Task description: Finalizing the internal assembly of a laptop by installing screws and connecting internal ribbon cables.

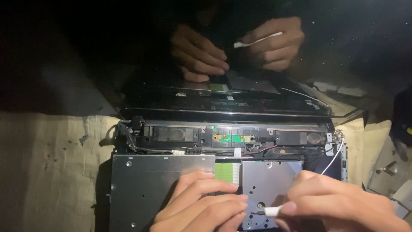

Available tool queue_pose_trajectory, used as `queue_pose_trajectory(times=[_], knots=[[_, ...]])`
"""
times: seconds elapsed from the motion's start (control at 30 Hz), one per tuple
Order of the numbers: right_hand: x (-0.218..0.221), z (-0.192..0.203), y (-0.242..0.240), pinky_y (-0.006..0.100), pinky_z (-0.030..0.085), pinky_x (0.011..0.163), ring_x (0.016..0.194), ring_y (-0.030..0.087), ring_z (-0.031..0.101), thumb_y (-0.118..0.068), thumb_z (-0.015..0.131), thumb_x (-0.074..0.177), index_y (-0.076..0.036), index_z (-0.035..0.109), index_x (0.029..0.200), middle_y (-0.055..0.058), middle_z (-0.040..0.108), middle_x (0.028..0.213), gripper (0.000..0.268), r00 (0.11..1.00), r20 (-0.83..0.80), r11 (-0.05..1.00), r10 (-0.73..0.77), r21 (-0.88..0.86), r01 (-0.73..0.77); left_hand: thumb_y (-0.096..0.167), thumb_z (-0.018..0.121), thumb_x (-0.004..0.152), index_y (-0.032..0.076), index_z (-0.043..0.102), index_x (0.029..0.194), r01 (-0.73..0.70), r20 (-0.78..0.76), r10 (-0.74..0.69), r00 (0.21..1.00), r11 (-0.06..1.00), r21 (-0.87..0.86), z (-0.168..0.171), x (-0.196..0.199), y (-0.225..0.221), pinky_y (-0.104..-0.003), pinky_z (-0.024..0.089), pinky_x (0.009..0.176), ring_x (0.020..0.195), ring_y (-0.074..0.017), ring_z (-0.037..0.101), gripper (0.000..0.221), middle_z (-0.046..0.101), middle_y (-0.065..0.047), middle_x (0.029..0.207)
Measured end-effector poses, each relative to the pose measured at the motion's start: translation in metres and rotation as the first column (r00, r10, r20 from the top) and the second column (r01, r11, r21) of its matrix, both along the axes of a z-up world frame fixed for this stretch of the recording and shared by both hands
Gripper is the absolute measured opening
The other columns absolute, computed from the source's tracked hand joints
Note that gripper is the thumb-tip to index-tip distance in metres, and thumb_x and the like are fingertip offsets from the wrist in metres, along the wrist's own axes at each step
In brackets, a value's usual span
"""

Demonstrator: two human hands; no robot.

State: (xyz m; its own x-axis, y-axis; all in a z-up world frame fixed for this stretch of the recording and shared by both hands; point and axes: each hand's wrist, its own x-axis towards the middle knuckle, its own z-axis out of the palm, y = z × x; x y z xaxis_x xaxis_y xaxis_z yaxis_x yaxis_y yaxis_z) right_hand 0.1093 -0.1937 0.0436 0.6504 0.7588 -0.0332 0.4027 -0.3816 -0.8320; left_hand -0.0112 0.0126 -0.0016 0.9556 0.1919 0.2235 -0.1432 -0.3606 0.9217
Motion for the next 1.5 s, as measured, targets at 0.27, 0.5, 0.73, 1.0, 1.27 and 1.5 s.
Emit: queue_pose_trajectory(times=[0.27,0.5,0.73,1.0,1.27,1.5], knots=[[-0.014,0.0,0.007,0.016,0.068,0.06,0.062,0.001,0.081,-0.015,0.085,0.066,-0.019,0.082,0.08,-0.006,0.085,0.073,0.015,1.0,0.002,0.996,0.013,-0.086,-0.012,0.018,0.078,0.084,0.012,0.074,0.088,0.069,0.048,-0.077,0.996,0.986,0.15,-0.014,-0.006,-0.006,-0.046,0.05,0.101,0.101,-0.0157,0.072,0.007,0.078,0.004,0.091],[-0.008,0.004,0.0,0.016,0.07,0.059,0.062,-0.001,0.083,-0.022,0.086,0.065,-0.024,0.084,0.082,-0.01,0.086,0.071,0.017,0.999,0.023,0.983,0.031,-0.181,-0.026,0.019,0.078,0.084,0.016,0.073,0.08,0.05,0.007,-0.051,0.999,0.988,0.144,-0.011,-0.005,-0.009,-0.045,0.052,0.101,0.098,-0.0137,0.074,0.007,0.078,0.008,0.083],[-0.007,0.006,0.001,0.014,0.069,0.055,0.058,-0.002,0.082,-0.019,0.087,0.065,-0.024,0.084,0.08,-0.01,0.086,0.07,0.016,0.999,0.012,0.985,0.039,-0.171,-0.036,0.022,0.075,0.089,0.017,0.071,0.087,0.115,-0.042,-0.11,0.993,0.981,0.156,-0.013,-0.008,-0.009,-0.047,0.048,0.106,0.104,-0.0133,0.072,0.007,0.078,0.008,0.087],[-0.006,0.005,0.003,0.012,0.07,0.055,0.058,-0.003,0.082,-0.023,0.083,0.069,-0.023,0.084,0.078,-0.011,0.086,0.067,0.009,0.998,0.026,0.984,0.051,-0.174,-0.045,0.022,0.074,0.091,0.018,0.072,0.089,0.122,-0.062,-0.114,0.992,0.981,0.154,-0.014,-0.01,-0.009,-0.048,0.045,0.107,0.104,-0.0131,0.071,0.005,0.078,0.007,0.086],[-0.005,0.006,0.005,0.013,0.065,0.052,0.05,-0.003,0.076,-0.025,0.084,0.069,-0.022,0.083,0.075,-0.012,0.084,0.06,0.006,0.993,0.09,0.977,0.076,-0.207,-0.056,0.023,0.072,0.093,0.021,0.074,0.089,0.124,-0.087,-0.104,0.991,0.956,0.265,-0.024,-0.019,-0.019,-0.053,0.038,0.11,0.108,-0.0107,0.067,0.005,0.076,0.01,0.092],[0.006,0.005,0.0,0.011,0.069,0.05,0.045,-0.005,0.081,-0.025,0.087,0.068,-0.024,0.083,0.071,-0.012,0.083,0.054,0.005,0.991,-0.12,0.972,0.065,-0.217,-0.09,0.021,0.074,0.091,0.024,0.076,0.093,0.095,-0.044,-0.084,0.995,0.914,0.395,-0.031,-0.023,-0.024,-0.053,0.04,0.106,0.109,-0.0099,0.068,0.004,0.077,0.012,0.1]])
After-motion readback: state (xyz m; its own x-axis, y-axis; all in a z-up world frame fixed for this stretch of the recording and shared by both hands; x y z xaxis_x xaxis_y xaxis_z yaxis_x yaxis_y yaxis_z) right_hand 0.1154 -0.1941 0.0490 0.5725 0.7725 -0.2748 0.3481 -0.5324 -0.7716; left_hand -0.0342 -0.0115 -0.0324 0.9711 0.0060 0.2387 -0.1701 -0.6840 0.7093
